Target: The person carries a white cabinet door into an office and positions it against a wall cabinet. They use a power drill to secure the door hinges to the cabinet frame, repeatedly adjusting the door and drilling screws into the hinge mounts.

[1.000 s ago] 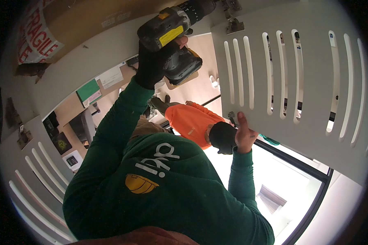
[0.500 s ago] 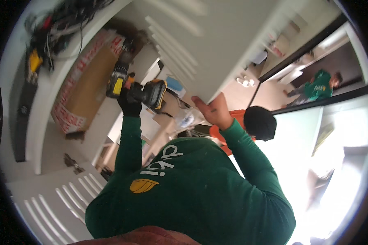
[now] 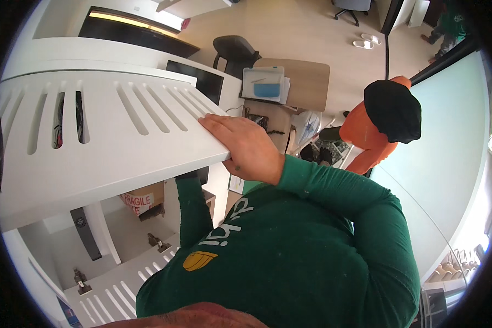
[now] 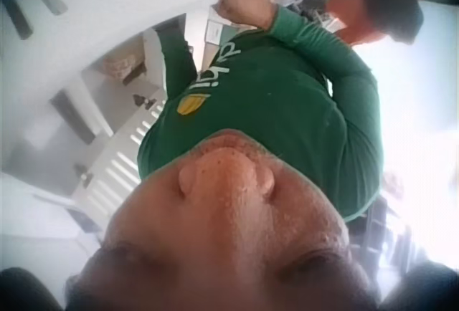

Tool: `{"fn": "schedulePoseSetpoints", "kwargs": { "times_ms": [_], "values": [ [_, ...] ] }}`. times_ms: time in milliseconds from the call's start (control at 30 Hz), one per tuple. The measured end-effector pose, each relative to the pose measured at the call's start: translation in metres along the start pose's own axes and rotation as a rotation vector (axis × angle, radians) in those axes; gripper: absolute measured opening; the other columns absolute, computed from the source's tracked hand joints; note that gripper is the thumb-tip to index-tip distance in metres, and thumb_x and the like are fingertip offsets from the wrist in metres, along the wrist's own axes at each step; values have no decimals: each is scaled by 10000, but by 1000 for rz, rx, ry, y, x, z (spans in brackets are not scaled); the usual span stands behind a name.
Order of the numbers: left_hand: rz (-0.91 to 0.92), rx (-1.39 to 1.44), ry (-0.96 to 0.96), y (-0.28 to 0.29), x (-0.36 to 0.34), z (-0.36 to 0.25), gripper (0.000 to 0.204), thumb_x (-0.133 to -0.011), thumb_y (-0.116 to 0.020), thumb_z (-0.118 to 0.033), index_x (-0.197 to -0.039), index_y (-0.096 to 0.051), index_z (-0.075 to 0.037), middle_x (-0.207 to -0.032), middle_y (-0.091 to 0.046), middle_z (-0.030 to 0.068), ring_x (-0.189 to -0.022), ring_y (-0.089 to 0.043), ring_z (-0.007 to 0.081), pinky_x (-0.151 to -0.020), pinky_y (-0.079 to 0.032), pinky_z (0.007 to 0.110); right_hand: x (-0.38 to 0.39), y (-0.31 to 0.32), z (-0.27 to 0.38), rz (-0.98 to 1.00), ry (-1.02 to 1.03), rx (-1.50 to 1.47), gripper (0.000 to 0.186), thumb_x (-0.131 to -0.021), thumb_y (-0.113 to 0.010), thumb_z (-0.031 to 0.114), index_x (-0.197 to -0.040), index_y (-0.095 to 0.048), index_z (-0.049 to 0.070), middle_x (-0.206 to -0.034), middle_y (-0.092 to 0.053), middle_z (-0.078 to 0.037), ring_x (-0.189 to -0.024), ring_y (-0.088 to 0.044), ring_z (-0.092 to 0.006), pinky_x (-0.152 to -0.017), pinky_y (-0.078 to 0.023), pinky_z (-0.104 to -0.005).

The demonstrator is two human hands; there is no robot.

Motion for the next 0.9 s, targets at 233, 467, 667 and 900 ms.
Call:
{"fn": "schedulePoseSetpoints", "kwargs": {
  "times_ms": [233, 467, 667, 900],
  "values": [
    [-9, -51, -34, 18, 12, -12, 372, -982, -536, -253, -1294, -528, -50, -1075, -631, 96, -880, -633, 215, -780, -539, 387, -5, 0, -2, 67, -17, -58, 823, -596, -710, 0, -1388, -488, 26, -1385, -546, -177, -1212, -559, -381, -1012, -469, -443],
    [55, -105, -83, 13, 18, -10, 353, -993, -526, -239, -1288, -533, -46, -1070, -631, 89, -877, -633, 212, -771, -540, 378, -11, 5, 9, 58, 14, -50, 748, -633, -630, -20, -1367, -488, -23, -1330, -558, -260, -1180, -568, -442, -993, -479, -457],
    [78, -106, -70, 7, 7, 2, 337, -1002, -517, -227, -1284, -538, -42, -1065, -632, 83, -875, -633, 209, -764, -541, 370, -13, 8, 9, 34, 61, -36, 735, -644, -638, -21, -1361, -476, -39, -1290, -568, -280, -1120, -582, -463, -941, -499, -463],
    [115, -137, -68, 6, -1, 0, 320, -1012, -506, -213, -1278, -544, -38, -1059, -633, 76, -872, -633, 206, -755, -543, 361, -12, 5, 12, 25, 69, -28, 738, -648, -640, -26, -1366, -471, -37, -1275, -577, -279, -1090, -593, -468, -920, -508, -463]
  ]
}}
Point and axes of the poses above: each hand's wrist, its own x-axis away from the middle knuckle, its own y-axis out of the back of the hand, z = x × y, the point moved 2 cm from there along -x, towards the middle knuckle
